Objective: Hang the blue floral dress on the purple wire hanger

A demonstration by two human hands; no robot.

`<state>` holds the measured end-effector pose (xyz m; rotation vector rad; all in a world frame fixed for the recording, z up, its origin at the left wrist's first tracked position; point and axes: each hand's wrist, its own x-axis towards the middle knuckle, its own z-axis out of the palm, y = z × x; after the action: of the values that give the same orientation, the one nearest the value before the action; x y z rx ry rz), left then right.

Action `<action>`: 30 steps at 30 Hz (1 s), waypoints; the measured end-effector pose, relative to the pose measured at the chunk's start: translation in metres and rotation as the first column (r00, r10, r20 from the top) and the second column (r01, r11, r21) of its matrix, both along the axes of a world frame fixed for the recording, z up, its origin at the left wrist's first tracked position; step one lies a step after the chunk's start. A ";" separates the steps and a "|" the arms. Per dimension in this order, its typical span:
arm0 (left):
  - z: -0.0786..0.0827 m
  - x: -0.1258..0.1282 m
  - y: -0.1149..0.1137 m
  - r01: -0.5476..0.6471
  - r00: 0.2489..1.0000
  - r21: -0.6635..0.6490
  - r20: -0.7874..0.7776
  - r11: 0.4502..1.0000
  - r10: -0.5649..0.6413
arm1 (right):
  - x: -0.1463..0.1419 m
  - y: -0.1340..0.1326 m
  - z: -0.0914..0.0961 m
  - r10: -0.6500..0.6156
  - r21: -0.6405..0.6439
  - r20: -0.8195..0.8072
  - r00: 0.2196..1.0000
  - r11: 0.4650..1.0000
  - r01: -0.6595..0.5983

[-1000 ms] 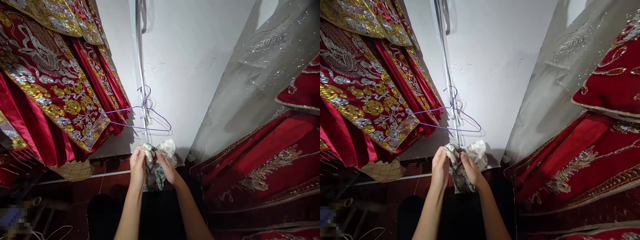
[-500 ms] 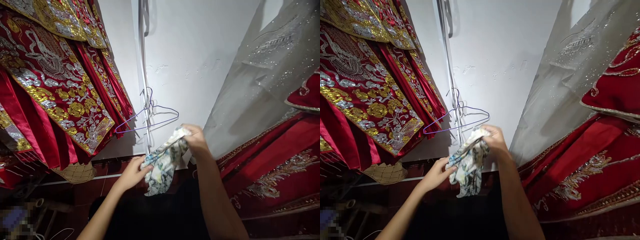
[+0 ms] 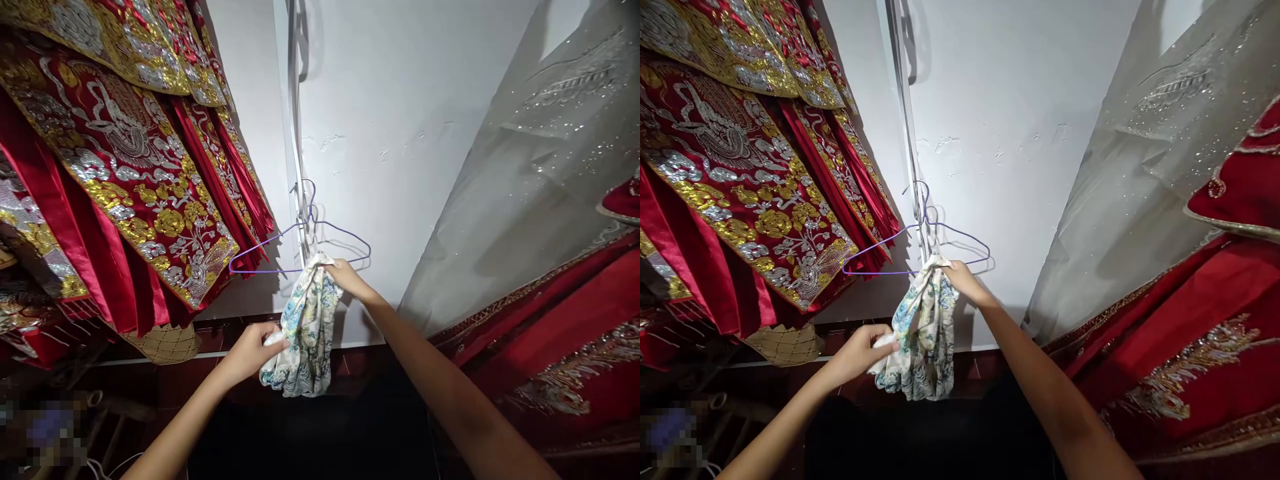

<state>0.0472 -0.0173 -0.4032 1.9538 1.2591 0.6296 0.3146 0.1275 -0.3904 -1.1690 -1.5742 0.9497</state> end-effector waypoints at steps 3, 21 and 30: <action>-0.023 -0.014 -0.008 0.063 0.954 -0.135 -0.283 0.989 -0.100 | 0.032 -0.015 0.006 0.006 0.007 0.050 0.999 1.000 -0.006; 0.116 0.020 0.081 0.014 0.995 0.632 -0.088 0.775 0.054 | 0.057 -0.061 0.030 -0.014 0.161 0.359 0.933 0.986 -0.047; 0.124 -0.010 0.116 -0.015 0.960 0.727 -0.182 0.686 0.214 | 0.097 -0.081 0.046 -0.275 0.166 -0.199 0.941 0.937 0.309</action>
<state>0.0376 0.0988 -0.2792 2.6869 1.4306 1.0992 0.4113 0.0467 -0.3446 -1.1126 -1.2783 0.6653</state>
